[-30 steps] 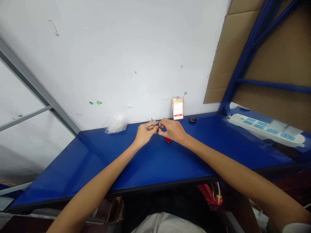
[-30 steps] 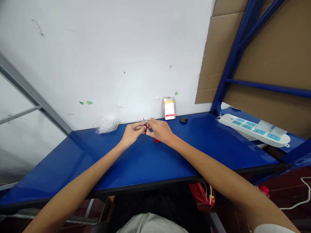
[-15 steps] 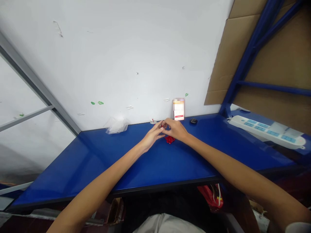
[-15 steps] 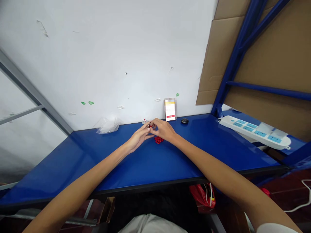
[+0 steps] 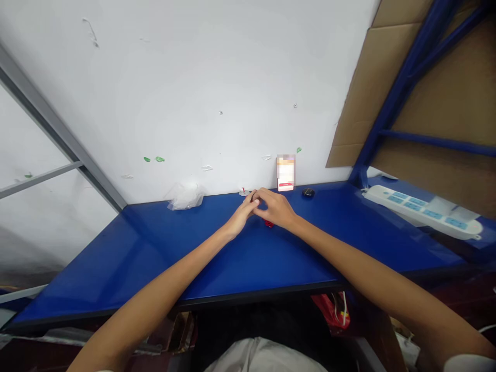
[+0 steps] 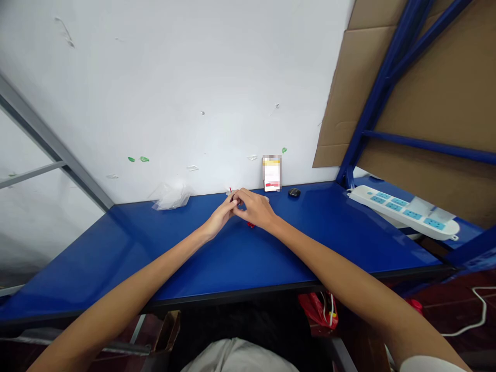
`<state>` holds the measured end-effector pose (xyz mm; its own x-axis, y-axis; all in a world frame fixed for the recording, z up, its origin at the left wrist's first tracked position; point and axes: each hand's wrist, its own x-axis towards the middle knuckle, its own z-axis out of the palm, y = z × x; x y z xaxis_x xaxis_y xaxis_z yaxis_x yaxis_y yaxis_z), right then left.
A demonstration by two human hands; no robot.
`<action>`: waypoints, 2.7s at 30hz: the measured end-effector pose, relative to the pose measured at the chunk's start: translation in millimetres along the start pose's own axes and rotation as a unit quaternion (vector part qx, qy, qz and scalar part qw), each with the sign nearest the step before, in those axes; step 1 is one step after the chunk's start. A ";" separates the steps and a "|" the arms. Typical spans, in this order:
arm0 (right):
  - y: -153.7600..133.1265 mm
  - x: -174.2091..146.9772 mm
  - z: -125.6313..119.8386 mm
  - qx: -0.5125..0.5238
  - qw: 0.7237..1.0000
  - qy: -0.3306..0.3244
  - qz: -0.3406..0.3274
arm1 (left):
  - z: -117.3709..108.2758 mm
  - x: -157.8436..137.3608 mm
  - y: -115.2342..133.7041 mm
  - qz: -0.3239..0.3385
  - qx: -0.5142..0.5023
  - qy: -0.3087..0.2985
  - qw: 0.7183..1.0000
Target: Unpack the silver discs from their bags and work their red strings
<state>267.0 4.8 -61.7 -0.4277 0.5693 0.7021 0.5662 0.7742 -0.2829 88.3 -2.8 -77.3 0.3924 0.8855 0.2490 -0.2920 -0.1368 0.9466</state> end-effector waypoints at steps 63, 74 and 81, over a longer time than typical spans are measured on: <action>20.9 11.8 -29.5 0.250 0.951 -0.139 0.118 | -13.2 -2.8 11.3 0.051 0.281 0.051 0.957; 95.1 13.3 -55.1 0.238 0.908 -0.090 0.333 | -22.3 1.4 10.8 0.031 0.266 0.079 0.960; 117.0 2.8 -54.6 0.175 0.896 -0.163 0.375 | -2.4 -14.4 22.1 0.101 0.407 -0.094 0.903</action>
<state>370.5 81.9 -57.2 -0.2350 0.9719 0.0170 0.5495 0.1472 -0.8224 74.1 -17.5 -60.5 0.5658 0.7258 0.3912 0.3335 -0.6353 0.6965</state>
